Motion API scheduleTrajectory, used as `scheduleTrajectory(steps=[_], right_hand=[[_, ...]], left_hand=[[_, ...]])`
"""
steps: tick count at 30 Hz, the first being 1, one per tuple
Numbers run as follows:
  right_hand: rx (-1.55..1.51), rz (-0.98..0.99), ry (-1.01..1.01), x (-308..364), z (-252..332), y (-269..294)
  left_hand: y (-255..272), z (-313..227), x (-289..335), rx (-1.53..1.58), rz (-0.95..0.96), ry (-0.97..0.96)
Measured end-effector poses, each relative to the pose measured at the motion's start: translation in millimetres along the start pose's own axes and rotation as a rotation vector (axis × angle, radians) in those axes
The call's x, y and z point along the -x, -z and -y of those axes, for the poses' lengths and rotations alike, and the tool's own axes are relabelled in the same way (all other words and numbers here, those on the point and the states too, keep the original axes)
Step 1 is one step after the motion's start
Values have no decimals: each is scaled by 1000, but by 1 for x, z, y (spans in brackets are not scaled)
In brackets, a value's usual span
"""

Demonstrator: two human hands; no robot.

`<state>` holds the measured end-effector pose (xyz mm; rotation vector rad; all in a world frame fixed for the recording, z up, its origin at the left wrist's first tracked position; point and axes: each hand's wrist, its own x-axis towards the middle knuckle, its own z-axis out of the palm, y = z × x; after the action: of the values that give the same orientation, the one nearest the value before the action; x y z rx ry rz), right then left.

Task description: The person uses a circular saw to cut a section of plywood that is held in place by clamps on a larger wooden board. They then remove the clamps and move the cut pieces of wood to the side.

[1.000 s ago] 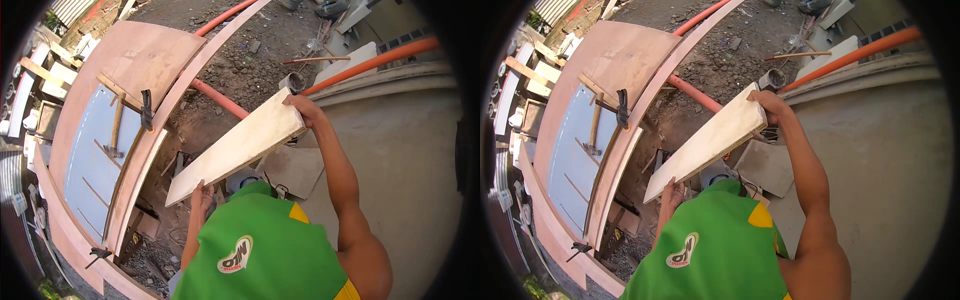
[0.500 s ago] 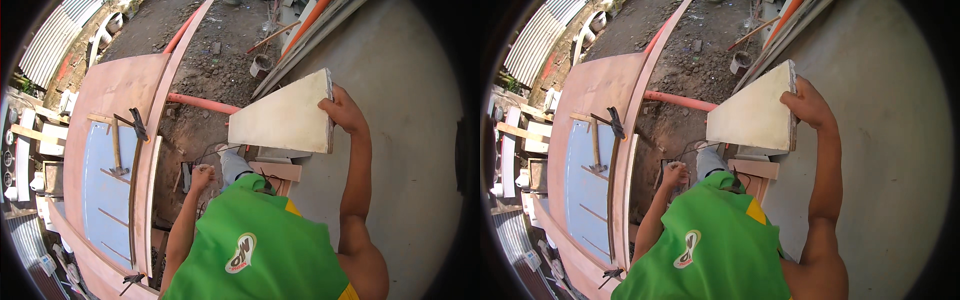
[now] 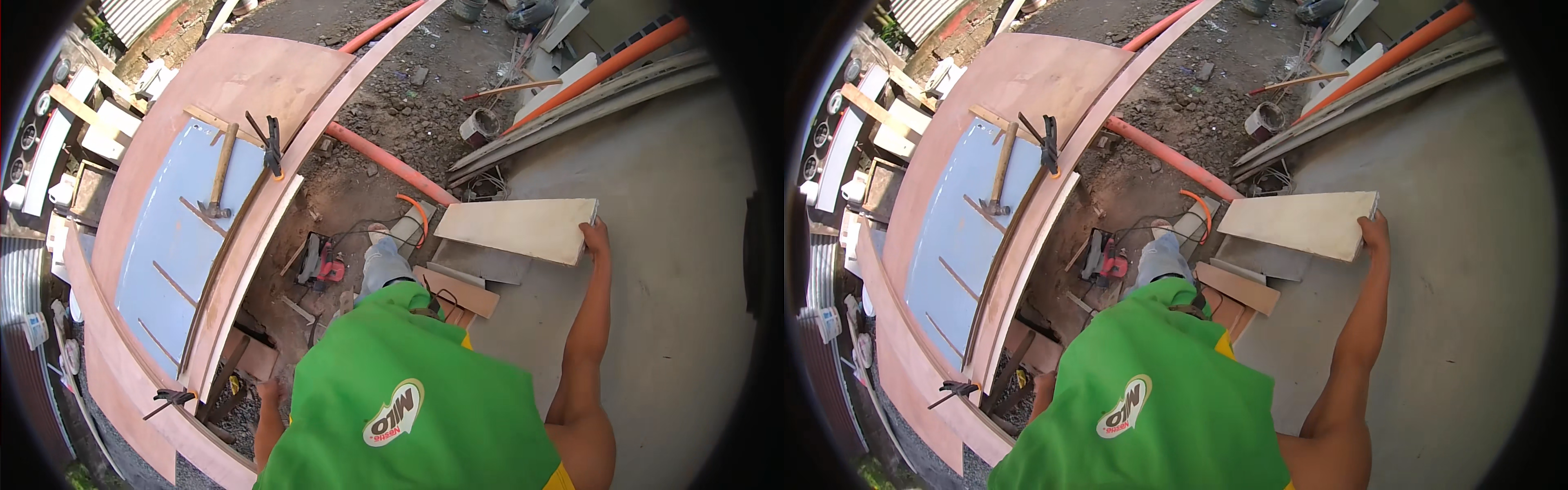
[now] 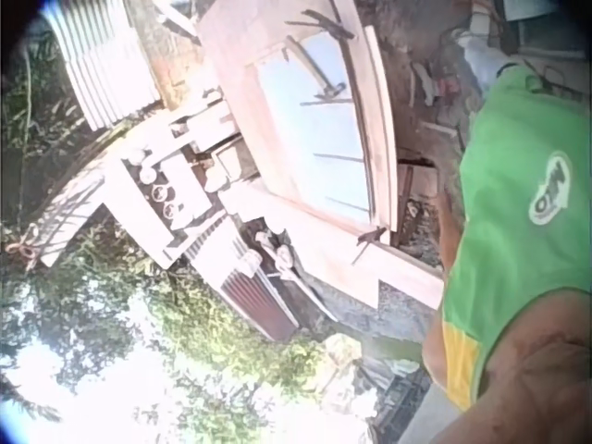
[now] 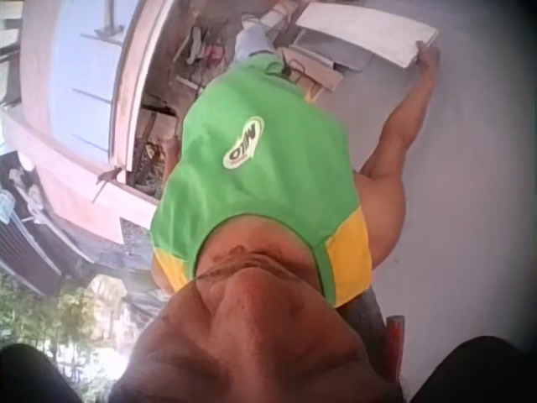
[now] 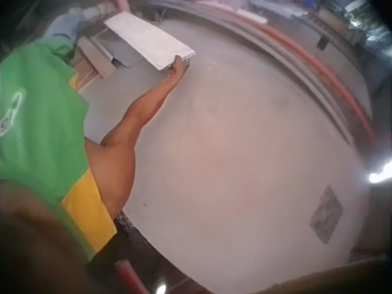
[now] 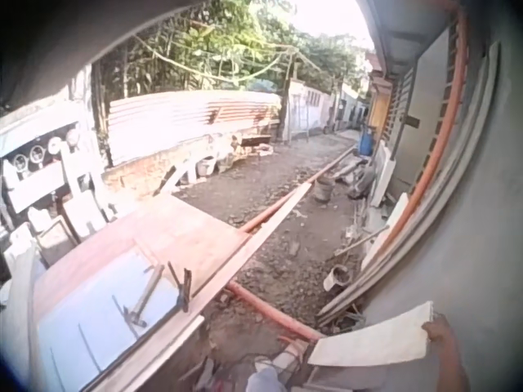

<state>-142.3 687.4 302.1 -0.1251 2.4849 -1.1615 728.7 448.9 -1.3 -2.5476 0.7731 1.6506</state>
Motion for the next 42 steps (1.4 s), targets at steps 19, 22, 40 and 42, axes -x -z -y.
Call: scheduleTrajectory(steps=[19, 22, 40, 42], right_hand=[[641, 468, 641, 70, 119, -218], [397, 1114, 947, 230, 234, -293], [92, 2856, 1454, 455, 365, -385], [313, 2879, 1254, 457, 351, -418]], left_hand=[[-69, -23, 55, 49, 30, -419], [-80, -5, 54, -76, -13, -419], [-239, 132, 189, 627, -434, 170], [-260, 117, 201, 731, -339, 291]])
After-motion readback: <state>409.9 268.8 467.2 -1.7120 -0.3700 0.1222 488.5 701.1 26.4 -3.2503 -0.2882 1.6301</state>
